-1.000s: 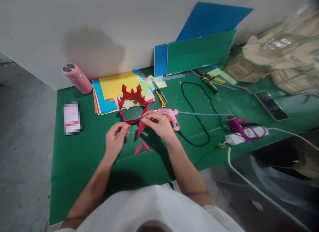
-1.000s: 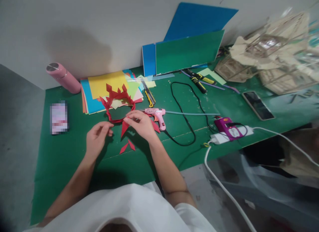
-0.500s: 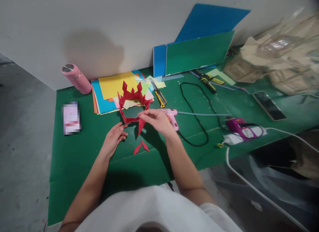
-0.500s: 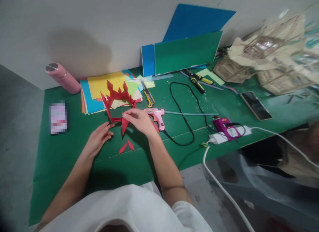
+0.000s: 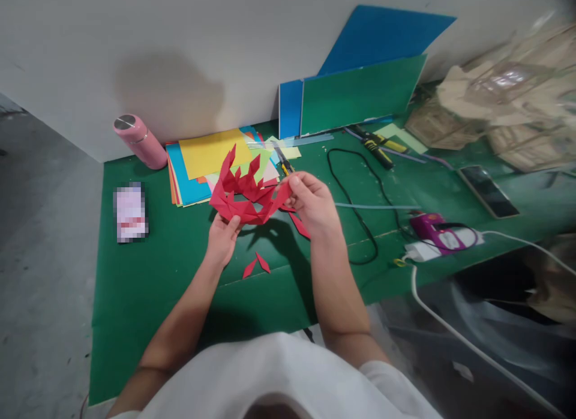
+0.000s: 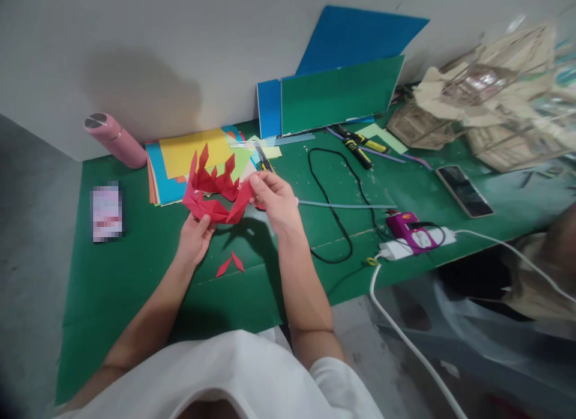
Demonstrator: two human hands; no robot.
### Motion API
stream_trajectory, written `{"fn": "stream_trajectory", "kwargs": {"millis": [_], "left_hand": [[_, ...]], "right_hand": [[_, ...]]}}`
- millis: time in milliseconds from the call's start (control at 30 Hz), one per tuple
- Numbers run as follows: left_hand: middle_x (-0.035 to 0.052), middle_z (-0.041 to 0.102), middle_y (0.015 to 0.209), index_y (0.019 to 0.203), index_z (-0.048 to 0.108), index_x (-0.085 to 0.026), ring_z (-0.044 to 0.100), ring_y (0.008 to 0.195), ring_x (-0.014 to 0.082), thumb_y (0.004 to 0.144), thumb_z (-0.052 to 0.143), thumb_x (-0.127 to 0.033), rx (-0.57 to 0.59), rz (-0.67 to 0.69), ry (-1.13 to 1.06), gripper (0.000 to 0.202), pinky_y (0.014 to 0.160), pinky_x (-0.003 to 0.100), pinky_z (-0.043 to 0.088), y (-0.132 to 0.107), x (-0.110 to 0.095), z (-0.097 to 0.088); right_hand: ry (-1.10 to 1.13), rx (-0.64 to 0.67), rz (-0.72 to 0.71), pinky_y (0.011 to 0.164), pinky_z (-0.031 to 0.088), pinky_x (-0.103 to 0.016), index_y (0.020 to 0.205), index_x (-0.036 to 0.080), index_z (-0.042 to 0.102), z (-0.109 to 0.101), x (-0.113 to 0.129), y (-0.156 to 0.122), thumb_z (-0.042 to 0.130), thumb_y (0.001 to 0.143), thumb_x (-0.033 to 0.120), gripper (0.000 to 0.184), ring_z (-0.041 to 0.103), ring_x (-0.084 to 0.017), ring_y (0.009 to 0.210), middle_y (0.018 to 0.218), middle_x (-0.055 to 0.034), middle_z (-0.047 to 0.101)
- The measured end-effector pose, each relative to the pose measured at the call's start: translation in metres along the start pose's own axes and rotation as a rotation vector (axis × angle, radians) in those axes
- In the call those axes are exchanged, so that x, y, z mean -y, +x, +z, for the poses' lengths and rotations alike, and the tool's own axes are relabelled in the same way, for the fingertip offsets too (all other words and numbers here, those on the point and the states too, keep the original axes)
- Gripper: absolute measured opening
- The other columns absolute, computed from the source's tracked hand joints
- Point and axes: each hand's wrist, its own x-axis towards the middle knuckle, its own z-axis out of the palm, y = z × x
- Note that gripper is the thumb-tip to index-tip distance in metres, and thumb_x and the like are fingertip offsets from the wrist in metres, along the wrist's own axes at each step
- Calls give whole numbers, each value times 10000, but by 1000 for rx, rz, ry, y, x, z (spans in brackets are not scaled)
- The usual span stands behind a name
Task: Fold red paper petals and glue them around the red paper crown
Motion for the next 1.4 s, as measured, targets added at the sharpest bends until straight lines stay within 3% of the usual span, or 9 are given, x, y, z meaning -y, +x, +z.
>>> {"fn": "stream_trajectory", "kwargs": {"millis": [100, 200, 433, 967, 1400], "left_hand": [[81, 695, 1122, 1048, 572, -221, 669, 1012, 196, 602, 839, -472, -66, 55, 78, 577, 896, 333, 524, -4, 9, -2], [106, 667, 1201, 1097, 549, -220, 644, 1100, 216, 609, 823, -514, -93, 86, 119, 632, 957, 350, 502, -7, 15, -4], [124, 623, 1294, 1178, 531, -231, 601, 1191, 243, 620, 825, -503, -76, 114, 160, 686, 1044, 385, 450, -12, 12, 0], [111, 688, 1189, 1161, 567, -211, 645, 1120, 237, 633, 834, -440, -81, 87, 143, 635, 1019, 375, 478, -13, 15, -2], [105, 643, 1275, 1228, 577, -215, 620, 1158, 243, 617, 852, -377, -117, 100, 72, 689, 1054, 405, 450, -12, 15, -2]], "right_hand": [[-106, -165, -112, 537, 481, -260, 838, 233, 643, 3, 5, 5, 674, 751, 553, 332, 560, -103, 546, 741, 4, 652], [-256, -215, -224, 571, 494, -279, 835, 234, 650, 7, 4, 9, 653, 785, 520, 290, 589, -126, 596, 752, 1, 641], [-292, -74, -156, 573, 504, -287, 811, 221, 650, 19, -13, 7, 637, 796, 444, 224, 596, -139, 595, 696, 2, 647], [-347, 33, -129, 540, 443, -247, 801, 201, 647, 27, -13, 0, 599, 829, 442, 247, 561, -120, 572, 654, 7, 618], [-336, 65, -139, 563, 470, -229, 831, 181, 643, 28, -11, -3, 606, 838, 384, 207, 597, -104, 583, 724, 1, 645]]}}
